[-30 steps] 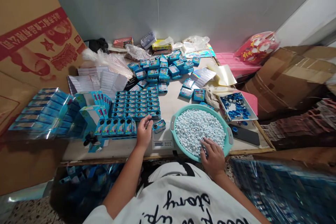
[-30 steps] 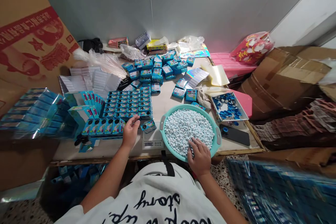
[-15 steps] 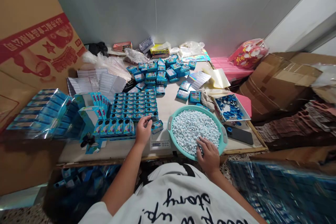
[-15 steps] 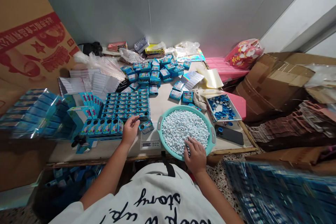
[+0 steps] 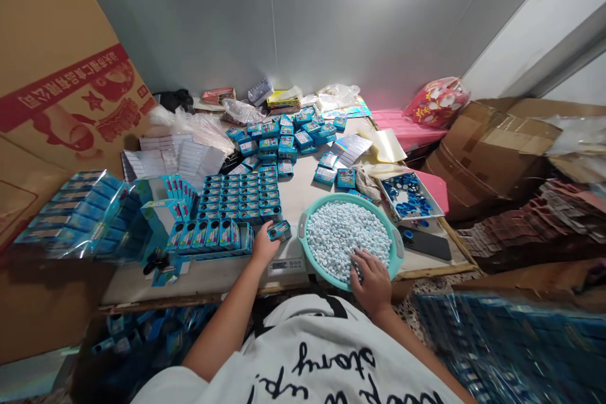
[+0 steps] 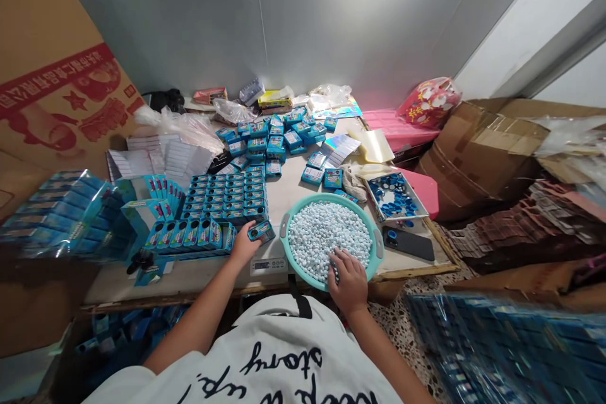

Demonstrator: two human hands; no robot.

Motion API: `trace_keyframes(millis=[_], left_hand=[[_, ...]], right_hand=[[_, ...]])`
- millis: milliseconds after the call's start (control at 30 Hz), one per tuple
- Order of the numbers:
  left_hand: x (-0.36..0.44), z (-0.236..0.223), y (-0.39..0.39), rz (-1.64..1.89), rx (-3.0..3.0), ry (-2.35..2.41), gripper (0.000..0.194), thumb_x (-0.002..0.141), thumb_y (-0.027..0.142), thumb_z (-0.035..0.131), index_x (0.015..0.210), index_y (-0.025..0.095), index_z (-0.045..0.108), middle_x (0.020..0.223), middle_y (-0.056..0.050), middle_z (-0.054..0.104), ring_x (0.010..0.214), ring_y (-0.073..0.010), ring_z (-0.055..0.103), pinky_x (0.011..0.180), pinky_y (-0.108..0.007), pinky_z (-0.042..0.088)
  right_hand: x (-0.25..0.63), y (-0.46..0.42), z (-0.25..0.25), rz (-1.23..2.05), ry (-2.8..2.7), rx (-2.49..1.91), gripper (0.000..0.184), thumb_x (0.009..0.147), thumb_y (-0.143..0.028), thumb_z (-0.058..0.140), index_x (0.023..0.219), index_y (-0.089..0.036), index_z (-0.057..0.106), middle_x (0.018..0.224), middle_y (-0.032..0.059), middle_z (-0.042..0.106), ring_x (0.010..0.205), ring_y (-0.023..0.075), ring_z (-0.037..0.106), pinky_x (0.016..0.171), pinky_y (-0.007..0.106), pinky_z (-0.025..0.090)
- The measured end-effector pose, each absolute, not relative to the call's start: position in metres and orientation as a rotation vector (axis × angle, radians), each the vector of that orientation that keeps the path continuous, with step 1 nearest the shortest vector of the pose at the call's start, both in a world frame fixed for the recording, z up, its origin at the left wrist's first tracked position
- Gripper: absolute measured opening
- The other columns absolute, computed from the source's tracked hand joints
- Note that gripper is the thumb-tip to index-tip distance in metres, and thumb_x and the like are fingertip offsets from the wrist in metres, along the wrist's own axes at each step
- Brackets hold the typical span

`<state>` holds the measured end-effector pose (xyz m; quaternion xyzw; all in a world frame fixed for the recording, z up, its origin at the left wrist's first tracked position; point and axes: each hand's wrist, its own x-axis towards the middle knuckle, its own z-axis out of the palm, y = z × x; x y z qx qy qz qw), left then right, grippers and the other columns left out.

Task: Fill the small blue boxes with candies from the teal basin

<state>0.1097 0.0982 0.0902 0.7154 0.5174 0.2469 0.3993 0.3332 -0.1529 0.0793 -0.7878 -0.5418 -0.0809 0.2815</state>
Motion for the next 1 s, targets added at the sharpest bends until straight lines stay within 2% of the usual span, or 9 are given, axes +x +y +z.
trace_keyframes(millis=[67, 100, 167, 333, 433, 567, 700, 900, 1000], left_hand=[[0.116, 0.099, 0.094, 0.727, 1.953, 1.243, 0.046, 0.071, 0.017, 0.07, 0.117, 0.019, 0.065, 0.107, -0.009, 0.066, 0.103, -0.0266, 0.063, 0.093, -0.042, 0.051], [0.121, 0.107, 0.092, 0.78, 2.053, 1.182, 0.044, 0.074, 0.017, 0.067, 0.118, 0.02, 0.066, 0.108, -0.009, 0.065, 0.105, -0.0256, 0.061, 0.096, -0.04, 0.049], [0.132, 0.124, 0.089, 0.78, 2.317, 1.001, 0.05, 0.077, 0.014, 0.062, 0.125, 0.025, 0.063, 0.109, -0.007, 0.062, 0.108, -0.0245, 0.058, 0.099, -0.04, 0.046], [0.16, 0.149, 0.09, 0.377, 2.819, 0.689, 0.058, 0.077, 0.009, 0.058, 0.132, 0.027, 0.059, 0.112, -0.009, 0.061, 0.109, -0.0275, 0.052, 0.094, -0.043, 0.043], [0.168, 0.149, 0.093, 0.407, 2.914, 0.708, 0.055, 0.081, 0.01, 0.054, 0.134, 0.026, 0.057, 0.117, -0.011, 0.061, 0.112, -0.0291, 0.048, 0.095, -0.045, 0.04], [0.169, 0.139, 0.093, 0.342, 2.987, 0.584, 0.049, 0.085, 0.011, 0.05, 0.13, 0.027, 0.059, 0.113, -0.01, 0.063, 0.106, -0.0274, 0.051, 0.09, -0.043, 0.04], [0.168, 0.123, 0.089, 0.419, 3.053, 0.581, 0.046, 0.091, 0.011, 0.045, 0.132, 0.027, 0.059, 0.117, -0.011, 0.063, 0.109, -0.0275, 0.051, 0.093, -0.044, 0.038], [0.174, 0.118, 0.085, 0.561, 3.04, 0.478, 0.046, 0.096, 0.014, 0.043, 0.139, 0.03, 0.051, 0.115, -0.009, 0.064, 0.106, -0.0254, 0.055, 0.091, -0.041, 0.038], [0.182, 0.126, 0.09, 0.573, 3.009, 0.402, 0.041, 0.097, 0.017, 0.045, 0.134, 0.032, 0.054, 0.111, -0.008, 0.063, 0.103, -0.0238, 0.058, 0.09, -0.039, 0.038]], right_hand=[[0.333, -0.153, 0.079, -0.207, -1.453, -2.108, 0.032, 0.088, -0.024, 0.054, 0.119, -0.024, 0.063, 0.129, 0.0061, 0.063, 0.125, 0.0287, 0.053, 0.103, 0.047, 0.041], [0.334, -0.153, 0.079, -0.203, -1.454, -2.107, 0.032, 0.088, -0.025, 0.054, 0.119, -0.024, 0.062, 0.129, 0.0061, 0.063, 0.125, 0.0288, 0.053, 0.103, 0.047, 0.041], [0.334, -0.153, 0.079, -0.199, -1.454, -2.105, 0.032, 0.088, -0.024, 0.054, 0.12, -0.024, 0.062, 0.13, 0.006, 0.063, 0.125, 0.0287, 0.053, 0.104, 0.047, 0.041], [0.334, -0.153, 0.082, -0.2, -1.442, -2.121, 0.032, 0.088, -0.023, 0.053, 0.119, -0.024, 0.062, 0.13, 0.0055, 0.063, 0.125, 0.0284, 0.053, 0.104, 0.048, 0.04], [0.334, -0.153, 0.084, -0.184, -1.452, -2.125, 0.032, 0.088, -0.023, 0.053, 0.119, -0.024, 0.062, 0.13, 0.0056, 0.063, 0.125, 0.028, 0.053, 0.104, 0.047, 0.04], [0.333, -0.152, 0.084, -0.19, -1.422, -2.129, 0.031, 0.088, -0.022, 0.053, 0.117, -0.024, 0.063, 0.13, 0.006, 0.063, 0.126, 0.0275, 0.052, 0.104, 0.047, 0.04], [0.333, -0.153, 0.085, -0.159, -1.421, -2.134, 0.032, 0.088, -0.022, 0.053, 0.118, -0.024, 0.064, 0.131, 0.0052, 0.062, 0.126, 0.0271, 0.052, 0.106, 0.046, 0.039], [0.332, -0.153, 0.085, -0.142, -1.396, -2.138, 0.032, 0.088, -0.022, 0.053, 0.118, -0.024, 0.064, 0.131, 0.0051, 0.062, 0.127, 0.0267, 0.051, 0.107, 0.046, 0.038], [0.332, -0.153, 0.086, -0.143, -1.402, -2.141, 0.032, 0.089, -0.022, 0.052, 0.119, -0.024, 0.063, 0.132, 0.0053, 0.062, 0.128, 0.0267, 0.051, 0.107, 0.046, 0.037]])
